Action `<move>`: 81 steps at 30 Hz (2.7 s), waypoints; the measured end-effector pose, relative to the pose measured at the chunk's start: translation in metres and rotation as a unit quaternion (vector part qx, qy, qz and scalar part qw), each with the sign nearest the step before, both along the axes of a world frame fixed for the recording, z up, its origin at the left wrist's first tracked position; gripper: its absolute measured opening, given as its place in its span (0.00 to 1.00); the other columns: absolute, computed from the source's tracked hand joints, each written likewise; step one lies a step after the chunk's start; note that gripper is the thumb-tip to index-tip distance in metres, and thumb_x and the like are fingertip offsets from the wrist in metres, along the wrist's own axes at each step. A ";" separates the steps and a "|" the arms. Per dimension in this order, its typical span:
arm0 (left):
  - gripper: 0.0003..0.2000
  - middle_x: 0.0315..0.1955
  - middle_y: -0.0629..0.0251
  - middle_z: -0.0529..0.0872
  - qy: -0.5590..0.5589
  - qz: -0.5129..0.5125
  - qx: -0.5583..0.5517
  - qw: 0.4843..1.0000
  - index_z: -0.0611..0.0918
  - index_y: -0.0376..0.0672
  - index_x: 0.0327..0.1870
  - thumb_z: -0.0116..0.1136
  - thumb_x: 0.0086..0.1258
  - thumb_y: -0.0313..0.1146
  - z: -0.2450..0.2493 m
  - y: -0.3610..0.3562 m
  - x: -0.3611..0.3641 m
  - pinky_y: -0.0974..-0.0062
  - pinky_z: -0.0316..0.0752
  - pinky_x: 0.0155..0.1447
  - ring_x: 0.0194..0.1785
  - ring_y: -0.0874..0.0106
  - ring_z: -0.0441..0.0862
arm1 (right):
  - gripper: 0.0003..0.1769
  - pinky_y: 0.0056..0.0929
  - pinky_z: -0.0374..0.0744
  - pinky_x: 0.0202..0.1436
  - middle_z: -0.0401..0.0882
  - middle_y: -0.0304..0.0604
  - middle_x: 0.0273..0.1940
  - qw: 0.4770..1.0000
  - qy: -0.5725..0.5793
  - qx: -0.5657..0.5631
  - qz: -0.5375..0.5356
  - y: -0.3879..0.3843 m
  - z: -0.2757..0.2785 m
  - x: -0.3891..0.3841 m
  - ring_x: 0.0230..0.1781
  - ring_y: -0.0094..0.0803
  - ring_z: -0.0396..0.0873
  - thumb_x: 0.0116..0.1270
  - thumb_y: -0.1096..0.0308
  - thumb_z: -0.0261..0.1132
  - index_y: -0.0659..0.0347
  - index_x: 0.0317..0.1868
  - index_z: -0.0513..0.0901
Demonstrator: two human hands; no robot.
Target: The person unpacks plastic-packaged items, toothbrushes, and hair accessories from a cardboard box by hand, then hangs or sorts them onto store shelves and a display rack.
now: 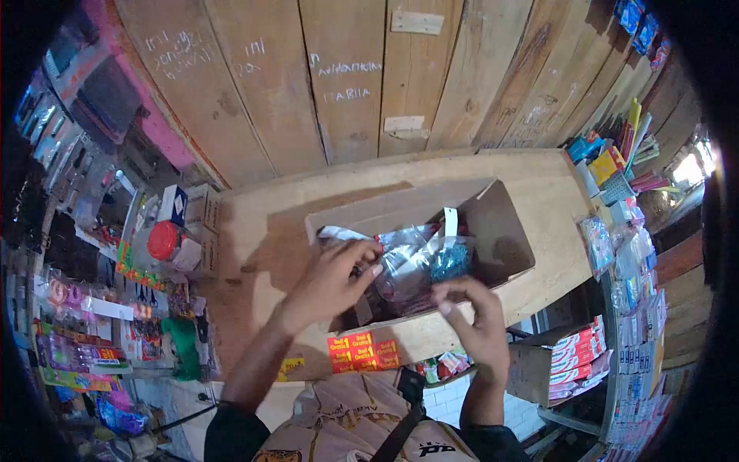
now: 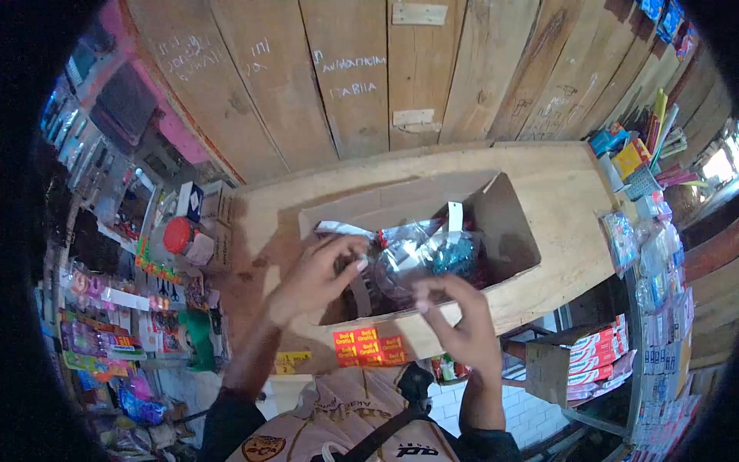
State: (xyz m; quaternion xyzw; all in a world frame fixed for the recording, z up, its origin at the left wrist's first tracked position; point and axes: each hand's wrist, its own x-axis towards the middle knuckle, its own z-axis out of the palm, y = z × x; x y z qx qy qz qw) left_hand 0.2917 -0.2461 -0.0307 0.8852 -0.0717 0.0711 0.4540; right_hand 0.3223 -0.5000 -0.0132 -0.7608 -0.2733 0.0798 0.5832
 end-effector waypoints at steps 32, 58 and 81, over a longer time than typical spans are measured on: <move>0.26 0.46 0.49 0.86 0.246 0.535 -0.251 0.769 0.82 0.33 0.45 0.54 0.61 0.52 -0.179 -0.001 0.101 0.61 0.73 0.53 0.49 0.59 0.82 | 0.26 0.46 0.77 0.54 0.81 0.62 0.49 0.873 -0.119 -0.301 0.364 0.141 -0.195 0.165 0.51 0.57 0.79 0.57 0.60 0.65 0.66 0.54 0.78; 0.15 0.45 0.66 0.81 0.028 0.333 -0.382 0.862 0.78 0.41 0.52 0.58 0.64 0.26 -0.039 -0.033 0.016 0.75 0.72 0.52 0.48 0.74 0.78 | 0.09 0.33 0.77 0.39 0.82 0.49 0.30 0.895 -0.081 -0.092 0.429 0.127 -0.065 0.167 0.31 0.31 0.79 0.65 0.70 0.65 0.65 0.44 0.84; 0.12 0.48 0.56 0.84 -0.004 0.107 -0.702 0.704 0.78 0.42 0.53 0.53 0.75 0.36 -0.014 -0.004 -0.050 0.66 0.77 0.58 0.53 0.63 0.82 | 0.14 0.36 0.79 0.57 0.81 0.48 0.50 0.840 0.326 0.426 0.085 0.093 -0.027 0.029 0.50 0.38 0.81 0.70 0.68 0.59 0.62 0.54 0.75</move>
